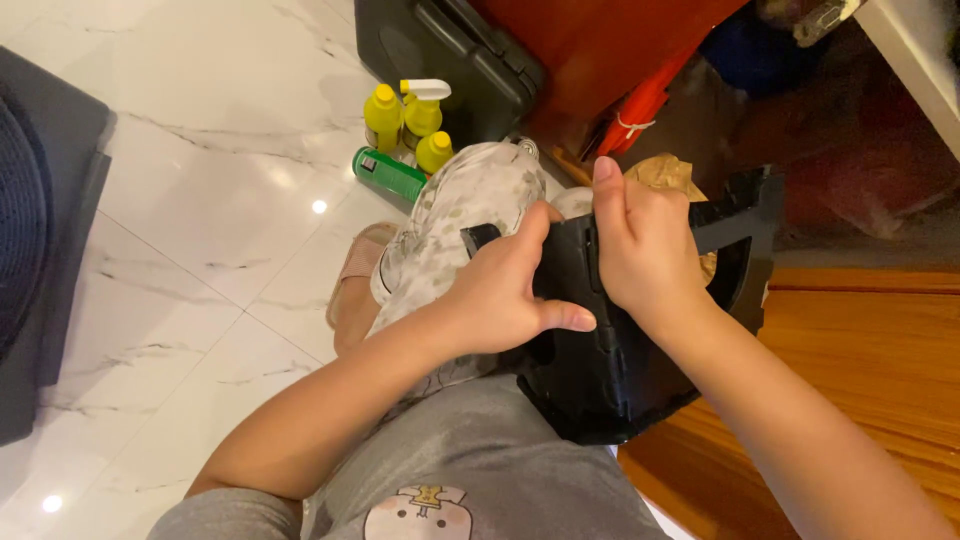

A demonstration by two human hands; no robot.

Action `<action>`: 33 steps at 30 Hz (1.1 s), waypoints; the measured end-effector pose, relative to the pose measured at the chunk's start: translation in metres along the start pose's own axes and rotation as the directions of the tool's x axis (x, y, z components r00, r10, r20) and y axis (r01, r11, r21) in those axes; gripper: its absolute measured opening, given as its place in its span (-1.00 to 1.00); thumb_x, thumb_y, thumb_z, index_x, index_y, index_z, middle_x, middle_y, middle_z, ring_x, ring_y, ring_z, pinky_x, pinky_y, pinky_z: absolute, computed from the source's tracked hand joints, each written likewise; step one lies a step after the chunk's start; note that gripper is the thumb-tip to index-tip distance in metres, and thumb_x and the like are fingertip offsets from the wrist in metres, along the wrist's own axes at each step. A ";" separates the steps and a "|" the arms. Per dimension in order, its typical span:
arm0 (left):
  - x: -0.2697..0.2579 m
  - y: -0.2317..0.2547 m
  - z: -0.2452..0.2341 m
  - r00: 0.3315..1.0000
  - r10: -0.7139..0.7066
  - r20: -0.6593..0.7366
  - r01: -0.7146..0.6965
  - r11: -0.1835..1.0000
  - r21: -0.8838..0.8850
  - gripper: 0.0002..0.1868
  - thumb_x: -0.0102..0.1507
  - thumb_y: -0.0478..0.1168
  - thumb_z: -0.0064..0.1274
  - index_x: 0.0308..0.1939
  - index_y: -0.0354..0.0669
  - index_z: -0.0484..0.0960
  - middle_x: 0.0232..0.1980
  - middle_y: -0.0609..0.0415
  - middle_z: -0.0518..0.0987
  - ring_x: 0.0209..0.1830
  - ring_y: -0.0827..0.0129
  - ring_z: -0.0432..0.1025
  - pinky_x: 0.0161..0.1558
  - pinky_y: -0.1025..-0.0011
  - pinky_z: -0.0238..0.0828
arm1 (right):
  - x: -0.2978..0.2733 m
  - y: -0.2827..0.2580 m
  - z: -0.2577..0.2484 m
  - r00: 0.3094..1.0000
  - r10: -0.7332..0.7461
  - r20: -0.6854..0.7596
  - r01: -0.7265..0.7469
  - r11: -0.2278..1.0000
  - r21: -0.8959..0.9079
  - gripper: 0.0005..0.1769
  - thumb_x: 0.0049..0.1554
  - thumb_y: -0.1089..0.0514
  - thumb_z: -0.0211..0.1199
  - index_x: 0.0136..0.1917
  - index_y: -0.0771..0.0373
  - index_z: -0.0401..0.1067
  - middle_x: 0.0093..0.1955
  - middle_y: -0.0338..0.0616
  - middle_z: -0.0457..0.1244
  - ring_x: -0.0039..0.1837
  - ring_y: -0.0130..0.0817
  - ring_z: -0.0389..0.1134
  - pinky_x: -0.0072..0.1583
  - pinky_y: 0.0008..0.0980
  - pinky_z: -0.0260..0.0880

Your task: The person sits on the floor and repeatedly attempts to snap together two black plastic components. They use a hammer to tap the edges to force the pieces to align, then test the fit by hand multiple times.

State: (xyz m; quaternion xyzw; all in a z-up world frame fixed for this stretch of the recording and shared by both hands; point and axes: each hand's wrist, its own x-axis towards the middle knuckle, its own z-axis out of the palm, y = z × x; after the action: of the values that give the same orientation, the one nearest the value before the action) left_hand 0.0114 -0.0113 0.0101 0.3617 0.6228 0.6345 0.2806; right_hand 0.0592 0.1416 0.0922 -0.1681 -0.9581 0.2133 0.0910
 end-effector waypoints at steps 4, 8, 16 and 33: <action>0.000 0.007 0.004 0.999 -0.011 -0.041 0.010 1.000 -0.024 -0.18 -0.13 0.02 0.54 -0.03 -0.22 0.34 -0.41 -0.05 0.53 -0.50 0.17 0.50 -0.37 0.26 0.39 | 0.004 0.001 -0.002 0.990 0.143 0.006 -0.143 0.989 0.032 -0.35 0.42 -0.07 -0.05 -0.35 0.45 0.30 -0.43 0.23 0.20 -0.35 0.12 0.22 -0.20 -0.05 0.23; 0.002 0.012 0.015 0.990 -0.029 -0.139 0.016 0.996 -0.089 -0.24 -0.19 0.00 0.56 -0.15 -0.23 0.39 -0.47 -0.01 0.53 -0.54 0.23 0.51 -0.40 0.30 0.42 | 0.002 -0.004 -0.003 0.991 0.124 -0.047 -0.124 0.992 0.009 -0.36 0.43 -0.08 -0.08 -0.30 0.49 0.29 -0.36 0.26 0.21 -0.34 0.15 0.22 -0.20 -0.02 0.18; 0.004 0.004 0.021 0.989 0.064 -0.130 -0.070 0.996 -0.045 -0.26 -0.18 -0.04 0.57 -0.25 -0.25 0.32 -0.48 -0.04 0.50 -0.56 0.17 0.50 -0.44 0.27 0.37 | 0.004 0.001 -0.003 0.987 0.145 0.070 -0.138 0.986 -0.098 -0.36 0.41 -0.07 -0.07 -0.31 0.49 0.32 -0.35 0.31 0.22 -0.28 0.23 0.24 -0.16 0.00 0.24; -0.021 -0.019 0.014 0.994 0.064 -0.088 -0.070 0.995 -0.073 -0.33 -0.03 -0.04 0.49 -0.14 -0.23 0.32 -0.49 0.00 0.51 -0.44 0.08 0.49 -0.37 0.19 0.38 | 0.000 0.000 0.022 0.959 -0.010 0.283 0.085 0.963 -0.255 -0.39 0.44 -0.03 -0.08 -0.27 0.46 0.38 -0.28 0.35 0.24 -0.17 0.31 0.30 -0.14 0.08 0.25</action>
State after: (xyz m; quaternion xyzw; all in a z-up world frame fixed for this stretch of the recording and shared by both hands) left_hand 0.0329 -0.0183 -0.0120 0.3441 0.5972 0.6816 0.2457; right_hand 0.0537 0.1337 0.0730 -0.1237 -0.9849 0.1031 -0.0634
